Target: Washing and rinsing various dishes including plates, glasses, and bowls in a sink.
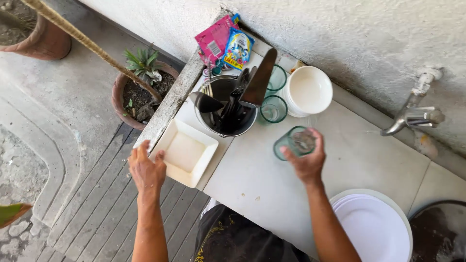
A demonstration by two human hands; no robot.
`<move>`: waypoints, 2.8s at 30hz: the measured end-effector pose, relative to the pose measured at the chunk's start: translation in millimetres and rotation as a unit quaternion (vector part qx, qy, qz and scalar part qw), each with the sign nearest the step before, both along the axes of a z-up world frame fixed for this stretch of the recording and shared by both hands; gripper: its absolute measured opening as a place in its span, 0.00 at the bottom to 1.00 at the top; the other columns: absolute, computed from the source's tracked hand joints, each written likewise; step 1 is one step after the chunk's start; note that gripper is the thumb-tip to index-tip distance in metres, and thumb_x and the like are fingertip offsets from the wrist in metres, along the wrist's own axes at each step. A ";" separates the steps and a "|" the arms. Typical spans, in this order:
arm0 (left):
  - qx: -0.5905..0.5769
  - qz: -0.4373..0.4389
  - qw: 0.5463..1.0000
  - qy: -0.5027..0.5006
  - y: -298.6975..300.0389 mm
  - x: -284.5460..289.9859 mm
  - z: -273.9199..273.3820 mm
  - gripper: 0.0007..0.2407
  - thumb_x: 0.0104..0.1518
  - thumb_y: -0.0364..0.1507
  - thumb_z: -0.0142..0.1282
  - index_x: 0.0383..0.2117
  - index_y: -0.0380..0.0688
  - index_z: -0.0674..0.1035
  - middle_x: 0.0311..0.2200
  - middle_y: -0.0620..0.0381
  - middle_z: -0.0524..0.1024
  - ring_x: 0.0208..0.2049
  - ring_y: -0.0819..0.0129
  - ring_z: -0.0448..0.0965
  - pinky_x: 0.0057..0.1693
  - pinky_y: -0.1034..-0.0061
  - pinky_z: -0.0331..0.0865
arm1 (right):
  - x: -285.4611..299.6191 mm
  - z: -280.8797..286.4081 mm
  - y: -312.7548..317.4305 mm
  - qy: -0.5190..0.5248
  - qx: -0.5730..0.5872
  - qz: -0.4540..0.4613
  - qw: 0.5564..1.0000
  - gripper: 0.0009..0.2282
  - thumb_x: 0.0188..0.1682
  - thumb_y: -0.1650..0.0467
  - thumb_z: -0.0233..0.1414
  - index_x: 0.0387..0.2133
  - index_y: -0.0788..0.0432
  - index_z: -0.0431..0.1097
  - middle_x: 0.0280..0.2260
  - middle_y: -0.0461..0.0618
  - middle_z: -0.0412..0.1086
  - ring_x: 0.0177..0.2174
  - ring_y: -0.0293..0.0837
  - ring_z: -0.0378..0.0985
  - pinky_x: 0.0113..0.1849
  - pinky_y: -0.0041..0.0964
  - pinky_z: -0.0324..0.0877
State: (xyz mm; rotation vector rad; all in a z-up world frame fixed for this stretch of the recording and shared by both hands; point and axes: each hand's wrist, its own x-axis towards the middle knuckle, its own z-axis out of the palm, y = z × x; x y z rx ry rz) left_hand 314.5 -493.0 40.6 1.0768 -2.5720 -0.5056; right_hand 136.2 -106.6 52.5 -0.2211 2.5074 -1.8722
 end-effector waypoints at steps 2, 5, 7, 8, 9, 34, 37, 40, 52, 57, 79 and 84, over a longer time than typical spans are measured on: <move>0.044 0.004 0.999 0.005 -2.4 4.0 -14.9 0.14 0.54 0.29 0.64 0.46 0.40 0.82 0.44 0.45 0.78 0.49 0.49 0.75 0.54 0.56 0.68 | 10.1 8.2 -30.2 0.015 0.022 0.025 0.999 0.37 0.36 0.65 0.71 0.57 0.63 0.59 0.46 0.52 0.73 0.45 0.43 0.77 0.48 0.38 0.76; 0.093 0.017 0.995 0.019 2.3 6.9 -18.5 0.12 0.56 0.28 0.64 0.45 0.40 0.82 0.44 0.46 0.78 0.46 0.49 0.76 0.52 0.59 0.69 | 20.8 12.6 -63.2 0.045 0.056 0.062 0.996 0.36 0.37 0.65 0.71 0.56 0.63 0.58 0.46 0.52 0.73 0.45 0.44 0.77 0.48 0.39 0.76; 0.097 0.032 0.994 0.026 5.2 9.5 -11.7 0.12 0.55 0.28 0.64 0.45 0.40 0.82 0.43 0.47 0.78 0.44 0.50 0.78 0.50 0.59 0.70 | 24.9 12.6 -80.0 0.059 0.066 0.081 0.993 0.36 0.37 0.66 0.71 0.56 0.63 0.58 0.46 0.53 0.72 0.45 0.44 0.77 0.48 0.39 0.76; 0.116 0.041 0.992 0.027 6.6 10.7 -7.7 0.12 0.55 0.28 0.65 0.44 0.41 0.83 0.43 0.48 0.79 0.42 0.52 0.79 0.48 0.60 0.71 | 26.5 12.5 -85.8 0.072 0.063 0.079 0.992 0.35 0.38 0.67 0.72 0.56 0.63 0.57 0.47 0.54 0.71 0.46 0.44 0.77 0.48 0.39 0.75; 0.136 0.049 0.989 0.028 8.4 11.5 -3.6 0.12 0.55 0.28 0.65 0.44 0.42 0.83 0.42 0.50 0.79 0.40 0.53 0.80 0.46 0.61 0.72 | 27.9 12.5 -91.1 0.086 0.059 0.078 0.992 0.35 0.39 0.68 0.72 0.56 0.63 0.57 0.48 0.55 0.70 0.47 0.45 0.76 0.49 0.40 0.75; 0.086 -0.013 0.990 0.107 79.8 -7.2 45.2 0.11 0.57 0.25 0.65 0.43 0.37 0.77 0.38 0.49 0.76 0.38 0.59 0.74 0.44 0.67 0.71 | -107.2 112.1 -8.6 -0.073 0.229 -0.145 0.960 0.10 0.55 0.70 0.52 0.33 0.69 0.70 0.21 0.55 0.72 0.15 0.42 0.73 0.17 0.39 0.68; 0.179 -0.143 0.947 0.224 140.1 -40.1 71.8 0.07 0.59 0.21 0.60 0.42 0.38 0.77 0.35 0.54 0.78 0.34 0.70 0.79 0.40 0.75 0.77 | -90.7 116.7 12.6 -0.105 0.170 -0.172 0.965 0.09 0.55 0.70 0.50 0.32 0.68 0.70 0.18 0.55 0.70 0.13 0.41 0.70 0.15 0.39 0.63; 0.319 -0.248 0.887 0.224 217.3 -79.0 98.3 0.07 0.57 0.21 0.62 0.39 0.37 0.78 0.32 0.53 0.79 0.31 0.66 0.80 0.39 0.71 0.77 | -69.7 89.6 58.6 -0.235 -0.030 -0.206 0.950 0.09 0.53 0.71 0.53 0.28 0.67 0.66 0.16 0.52 0.66 0.11 0.39 0.64 0.13 0.35 0.52; 0.725 -0.155 0.671 -0.005 420.6 -284.6 -0.7 0.23 0.61 0.36 0.44 0.64 0.49 0.67 0.54 0.45 0.73 0.48 0.52 0.79 0.50 0.59 0.78 | -36.8 69.5 116.9 -0.245 0.083 -0.319 0.912 0.14 0.47 0.72 0.48 0.46 0.62 0.59 0.26 0.60 0.73 0.20 0.51 0.75 0.21 0.42 0.68; 0.654 -0.177 0.733 0.059 431.0 -287.3 -6.7 0.17 0.68 0.36 0.41 0.57 0.44 0.76 0.49 0.46 0.79 0.47 0.58 0.80 0.53 0.68 0.73 | -41.4 53.1 143.6 0.157 0.429 0.022 0.889 0.30 0.38 0.77 0.56 0.59 0.66 0.57 0.60 0.65 0.59 0.64 0.60 0.55 0.61 0.60 0.50; 0.747 -0.263 0.602 0.099 417.5 -303.0 -38.6 0.17 0.69 0.37 0.47 0.38 0.36 0.84 0.29 0.56 0.80 0.27 0.73 0.73 0.32 0.79 0.62 | -90.0 17.9 210.9 -0.133 0.070 0.089 0.985 0.16 0.41 0.75 0.63 0.44 0.65 0.76 0.33 0.48 0.80 0.32 0.39 0.80 0.37 0.38 0.76; 0.746 -0.190 0.632 0.091 456.5 -311.8 -61.0 0.17 0.67 0.41 0.57 0.29 0.38 0.79 0.22 0.63 0.68 0.23 0.77 0.60 0.29 0.79 0.57 | -118.5 -45.4 243.2 -0.178 -0.336 -0.123 0.917 0.12 0.49 0.70 0.62 0.43 0.66 0.75 0.37 0.49 0.77 0.37 0.38 0.77 0.43 0.31 0.72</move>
